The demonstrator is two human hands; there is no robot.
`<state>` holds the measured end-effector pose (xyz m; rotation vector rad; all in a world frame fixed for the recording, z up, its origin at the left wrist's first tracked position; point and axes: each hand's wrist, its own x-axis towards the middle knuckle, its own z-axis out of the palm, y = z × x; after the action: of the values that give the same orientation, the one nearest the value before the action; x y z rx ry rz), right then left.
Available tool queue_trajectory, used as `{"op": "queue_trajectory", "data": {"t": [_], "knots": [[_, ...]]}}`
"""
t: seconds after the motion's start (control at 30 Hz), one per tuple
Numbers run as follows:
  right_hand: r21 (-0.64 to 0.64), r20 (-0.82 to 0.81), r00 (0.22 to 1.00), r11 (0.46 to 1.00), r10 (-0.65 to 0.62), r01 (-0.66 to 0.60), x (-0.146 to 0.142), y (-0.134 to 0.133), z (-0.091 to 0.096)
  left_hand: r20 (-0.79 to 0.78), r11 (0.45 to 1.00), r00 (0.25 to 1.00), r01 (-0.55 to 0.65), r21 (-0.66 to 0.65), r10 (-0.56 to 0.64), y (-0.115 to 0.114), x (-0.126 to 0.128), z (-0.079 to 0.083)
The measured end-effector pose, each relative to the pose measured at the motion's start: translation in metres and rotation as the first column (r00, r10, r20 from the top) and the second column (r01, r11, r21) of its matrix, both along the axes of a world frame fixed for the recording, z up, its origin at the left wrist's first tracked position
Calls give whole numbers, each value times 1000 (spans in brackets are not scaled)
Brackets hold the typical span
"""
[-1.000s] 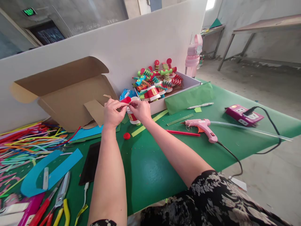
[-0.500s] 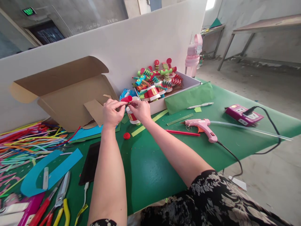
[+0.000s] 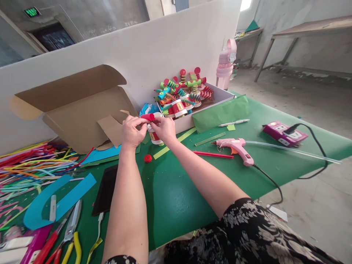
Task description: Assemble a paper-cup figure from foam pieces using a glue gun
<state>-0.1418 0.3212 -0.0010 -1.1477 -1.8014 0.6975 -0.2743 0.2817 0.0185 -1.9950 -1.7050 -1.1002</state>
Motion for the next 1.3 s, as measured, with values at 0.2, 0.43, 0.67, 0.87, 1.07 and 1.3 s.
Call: {"op": "queue_trajectory", "data": {"t": [0.2, 0.43, 0.67, 0.87, 1.07, 1.3], "knots": [[2, 4, 1000, 1000, 3, -3, 0, 0, 0, 8, 1000, 1000, 9, 7, -9, 0, 1, 0], [4, -4, 1000, 1000, 3, -3, -1, 0, -1, 16, 1000, 1000, 0, -1, 0, 0, 1, 0], [9, -15, 1000, 1000, 6, -6, -1, -1, -2, 5, 1000, 1000, -8, 5, 8, 1, 0, 0], [10, -13, 1000, 1000, 9, -9, -1, -1, -2, -11, 1000, 1000, -23, 1, 23, 1, 0, -1], [5, 5, 1000, 1000, 29, -29, 0, -1, 0, -9, 999, 1000, -28, 25, 29, 0, 0, 1], [-5, -13, 998, 998, 62, -62, 4, 2, -1, 157, 980, 986, -80, 183, 51, -1, -12, 5]]}}
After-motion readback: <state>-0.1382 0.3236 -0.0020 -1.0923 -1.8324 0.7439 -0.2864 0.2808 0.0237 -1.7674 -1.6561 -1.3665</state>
